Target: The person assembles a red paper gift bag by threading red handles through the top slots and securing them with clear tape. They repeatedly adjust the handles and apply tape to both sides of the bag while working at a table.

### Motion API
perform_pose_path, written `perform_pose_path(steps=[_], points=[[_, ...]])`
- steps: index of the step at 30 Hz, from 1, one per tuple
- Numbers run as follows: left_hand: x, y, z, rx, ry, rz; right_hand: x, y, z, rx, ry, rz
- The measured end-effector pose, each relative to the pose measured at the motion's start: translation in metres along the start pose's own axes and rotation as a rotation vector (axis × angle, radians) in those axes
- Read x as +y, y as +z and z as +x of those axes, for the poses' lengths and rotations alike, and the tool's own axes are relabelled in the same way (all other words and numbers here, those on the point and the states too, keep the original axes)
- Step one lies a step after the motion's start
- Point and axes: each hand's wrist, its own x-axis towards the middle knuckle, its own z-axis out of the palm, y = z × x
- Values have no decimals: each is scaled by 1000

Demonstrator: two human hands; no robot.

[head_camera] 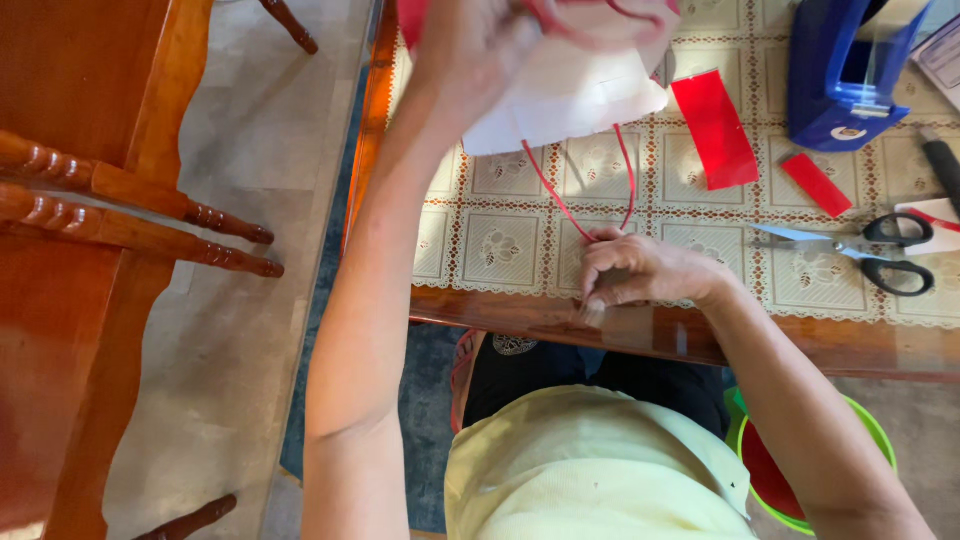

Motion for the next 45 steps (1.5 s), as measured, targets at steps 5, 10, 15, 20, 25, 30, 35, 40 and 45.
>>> perform_pose_path(steps=[5, 10, 15, 20, 25, 30, 35, 40, 45], points=[[-7, 63, -73, -312, -107, 486, -15, 13, -17, 27, -10, 13], [-7, 112, -119, 77, 102, 581, -32, 28, -27, 50, -33, -15], [-11, 131, -119, -39, -221, 398, -39, 20, -33, 64, 92, -57], [-10, 130, -120, 111, -59, 449, -13, -7, 13, 286, 163, -148], [-18, 105, -127, -73, -251, 336, -10, -46, 50, 63, 96, -239], [-36, 104, -144, 46, -140, 242, -31, -72, 82, 226, -259, -347], [-43, 115, -166, 29, 58, 272, -71, -102, 98, 340, -334, -3], [-30, 94, -182, 66, -181, 245, -115, -125, 118, 406, -275, 11], [-9, 29, -164, 811, -88, 400, -145, -104, 120, 380, -356, -438]])
